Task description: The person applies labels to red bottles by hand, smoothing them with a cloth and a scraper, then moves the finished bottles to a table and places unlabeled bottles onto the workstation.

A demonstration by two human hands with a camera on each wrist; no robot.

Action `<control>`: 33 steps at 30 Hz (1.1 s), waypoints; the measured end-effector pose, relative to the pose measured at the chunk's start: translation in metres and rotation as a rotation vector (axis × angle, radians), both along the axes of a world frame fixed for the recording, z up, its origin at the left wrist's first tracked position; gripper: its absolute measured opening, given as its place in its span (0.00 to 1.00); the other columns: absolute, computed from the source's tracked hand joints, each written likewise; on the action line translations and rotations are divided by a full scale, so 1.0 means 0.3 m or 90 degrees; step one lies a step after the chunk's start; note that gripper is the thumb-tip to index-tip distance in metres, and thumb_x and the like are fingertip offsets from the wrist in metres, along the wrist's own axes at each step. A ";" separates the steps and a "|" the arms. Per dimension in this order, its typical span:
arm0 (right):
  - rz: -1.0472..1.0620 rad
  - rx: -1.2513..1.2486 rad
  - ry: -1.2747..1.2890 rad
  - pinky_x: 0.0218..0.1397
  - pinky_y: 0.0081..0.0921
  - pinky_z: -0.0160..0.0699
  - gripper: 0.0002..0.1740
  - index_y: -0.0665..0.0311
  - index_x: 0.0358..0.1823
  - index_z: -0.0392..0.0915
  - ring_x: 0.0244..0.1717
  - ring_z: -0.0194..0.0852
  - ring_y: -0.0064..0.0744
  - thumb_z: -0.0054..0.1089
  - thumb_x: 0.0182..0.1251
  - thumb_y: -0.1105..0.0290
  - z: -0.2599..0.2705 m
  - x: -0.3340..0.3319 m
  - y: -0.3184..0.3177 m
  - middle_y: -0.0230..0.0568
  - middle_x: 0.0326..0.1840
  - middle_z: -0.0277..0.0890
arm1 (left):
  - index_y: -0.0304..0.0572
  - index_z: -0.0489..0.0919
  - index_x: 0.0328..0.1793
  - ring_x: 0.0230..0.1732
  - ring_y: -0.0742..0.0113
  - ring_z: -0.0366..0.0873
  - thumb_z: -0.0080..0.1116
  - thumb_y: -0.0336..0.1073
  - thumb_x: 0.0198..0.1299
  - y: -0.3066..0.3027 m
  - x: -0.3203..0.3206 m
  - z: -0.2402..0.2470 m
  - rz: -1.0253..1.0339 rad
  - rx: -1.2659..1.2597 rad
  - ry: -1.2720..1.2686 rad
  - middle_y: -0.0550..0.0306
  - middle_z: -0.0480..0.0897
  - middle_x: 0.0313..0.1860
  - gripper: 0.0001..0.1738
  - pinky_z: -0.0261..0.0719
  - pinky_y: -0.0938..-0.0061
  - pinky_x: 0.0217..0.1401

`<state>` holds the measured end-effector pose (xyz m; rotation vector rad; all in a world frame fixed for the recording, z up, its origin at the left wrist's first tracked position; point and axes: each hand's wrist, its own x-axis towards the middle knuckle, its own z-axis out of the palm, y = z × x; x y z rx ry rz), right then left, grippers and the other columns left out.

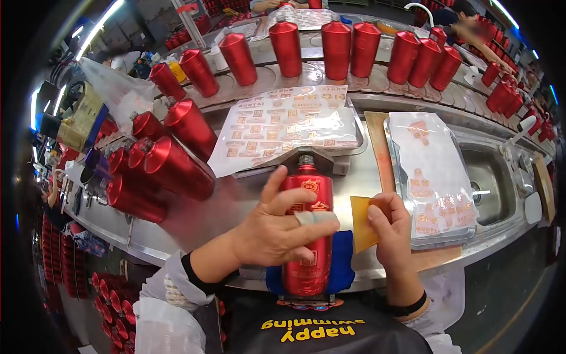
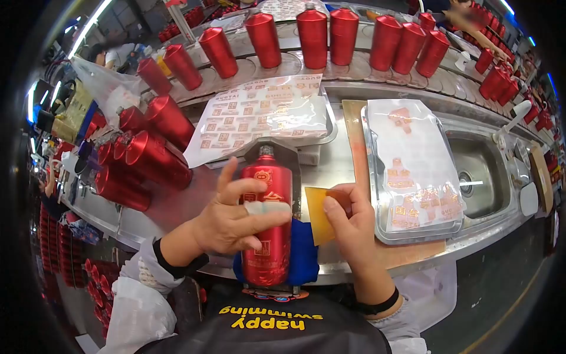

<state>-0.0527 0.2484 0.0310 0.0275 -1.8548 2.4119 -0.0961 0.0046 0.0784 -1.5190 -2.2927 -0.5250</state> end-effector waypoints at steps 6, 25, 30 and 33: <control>0.210 0.250 0.131 0.39 0.23 0.77 0.07 0.68 0.41 0.77 0.34 0.79 0.23 0.62 0.67 0.72 0.146 -0.108 -0.074 0.40 0.34 0.81 | 0.47 0.73 0.72 0.72 0.48 0.63 0.37 0.60 0.74 -0.078 0.043 -0.055 0.175 0.090 -0.051 0.58 0.83 0.58 0.33 0.38 0.43 0.80; 0.039 0.139 0.013 0.46 0.20 0.77 0.09 0.66 0.44 0.79 0.41 0.79 0.20 0.63 0.66 0.71 0.132 -0.165 -0.024 0.38 0.40 0.82 | 0.51 0.77 0.67 0.64 0.55 0.68 0.40 0.59 0.73 -0.018 -0.188 0.012 0.028 0.073 -0.168 0.59 0.85 0.52 0.29 0.44 0.45 0.79; 0.125 0.271 0.150 0.47 0.24 0.75 0.07 0.62 0.41 0.79 0.41 0.79 0.23 0.65 0.63 0.73 0.209 -0.164 -0.109 0.34 0.37 0.79 | 0.33 0.69 0.72 0.72 0.53 0.62 0.38 0.49 0.77 -0.051 -0.141 -0.071 0.113 0.261 -0.304 0.50 0.77 0.66 0.30 0.51 0.64 0.78; 0.089 0.862 0.640 0.44 0.31 0.70 0.09 0.59 0.37 0.79 0.38 0.76 0.30 0.68 0.54 0.73 0.292 -0.156 -0.153 0.33 0.32 0.72 | 0.32 0.63 0.76 0.75 0.51 0.60 0.37 0.51 0.77 -0.055 -0.017 -0.076 0.247 0.326 -0.293 0.46 0.74 0.69 0.32 0.54 0.62 0.77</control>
